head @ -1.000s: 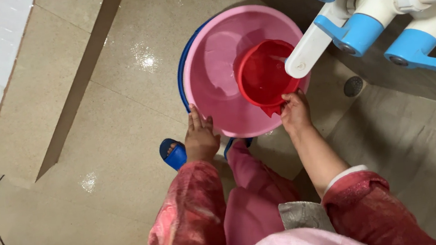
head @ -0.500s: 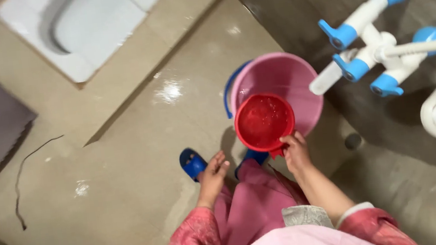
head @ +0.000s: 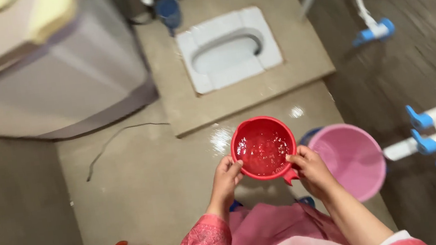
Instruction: The person scoops water from a pink bucket into a red cup and pours it into a top-loading washing machine containing clothes. They repeat this several times, then use a handheld shower head to spray water directly into the washer over the clothes.
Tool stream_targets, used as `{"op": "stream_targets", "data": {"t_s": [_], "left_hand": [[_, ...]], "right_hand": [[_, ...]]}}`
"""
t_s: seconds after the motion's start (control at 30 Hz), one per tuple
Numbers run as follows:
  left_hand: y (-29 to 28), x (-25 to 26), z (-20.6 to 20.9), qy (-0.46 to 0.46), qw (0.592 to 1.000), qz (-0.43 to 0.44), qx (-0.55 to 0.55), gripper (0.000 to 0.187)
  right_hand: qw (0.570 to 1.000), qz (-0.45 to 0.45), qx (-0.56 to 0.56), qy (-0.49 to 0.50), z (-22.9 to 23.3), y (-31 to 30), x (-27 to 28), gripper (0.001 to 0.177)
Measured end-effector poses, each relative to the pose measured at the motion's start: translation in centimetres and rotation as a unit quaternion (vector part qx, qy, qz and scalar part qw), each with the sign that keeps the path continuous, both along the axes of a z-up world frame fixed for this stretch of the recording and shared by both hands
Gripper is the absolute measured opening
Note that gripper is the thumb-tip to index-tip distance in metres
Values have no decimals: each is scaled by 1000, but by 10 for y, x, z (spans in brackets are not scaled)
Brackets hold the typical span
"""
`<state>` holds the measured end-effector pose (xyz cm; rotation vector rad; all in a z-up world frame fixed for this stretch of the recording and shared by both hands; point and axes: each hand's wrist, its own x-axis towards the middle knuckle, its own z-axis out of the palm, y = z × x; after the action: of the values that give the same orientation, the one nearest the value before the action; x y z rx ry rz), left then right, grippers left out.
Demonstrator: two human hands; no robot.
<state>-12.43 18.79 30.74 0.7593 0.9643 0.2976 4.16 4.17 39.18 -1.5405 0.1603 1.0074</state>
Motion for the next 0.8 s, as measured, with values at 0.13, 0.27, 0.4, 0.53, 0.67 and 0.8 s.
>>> {"op": "stream_targets", "data": {"t_s": [0.13, 0.27, 0.4, 0.53, 0.67, 0.8], "left_hand": [[46, -56, 55, 25, 997, 69, 4, 11], [91, -113, 67, -9, 985, 174, 11, 17], [133, -163, 77, -23, 960, 278, 16, 16], [185, -205, 130, -47, 935, 352, 19, 19], [244, -246, 147, -58, 918, 390, 42, 27], [302, -269, 218, -5, 915, 402, 38, 19]], "right_hand": [[991, 114, -10, -69, 27, 59, -44, 24], [972, 207, 52, -92, 45, 127, -82, 21], [943, 287, 133, -105, 35, 194, -110, 26], [923, 331, 178, -85, 49, 269, -153, 19], [909, 346, 226, -57, 53, 355, -198, 25], [901, 373, 212, -64, 70, 443, -232, 63]]}}
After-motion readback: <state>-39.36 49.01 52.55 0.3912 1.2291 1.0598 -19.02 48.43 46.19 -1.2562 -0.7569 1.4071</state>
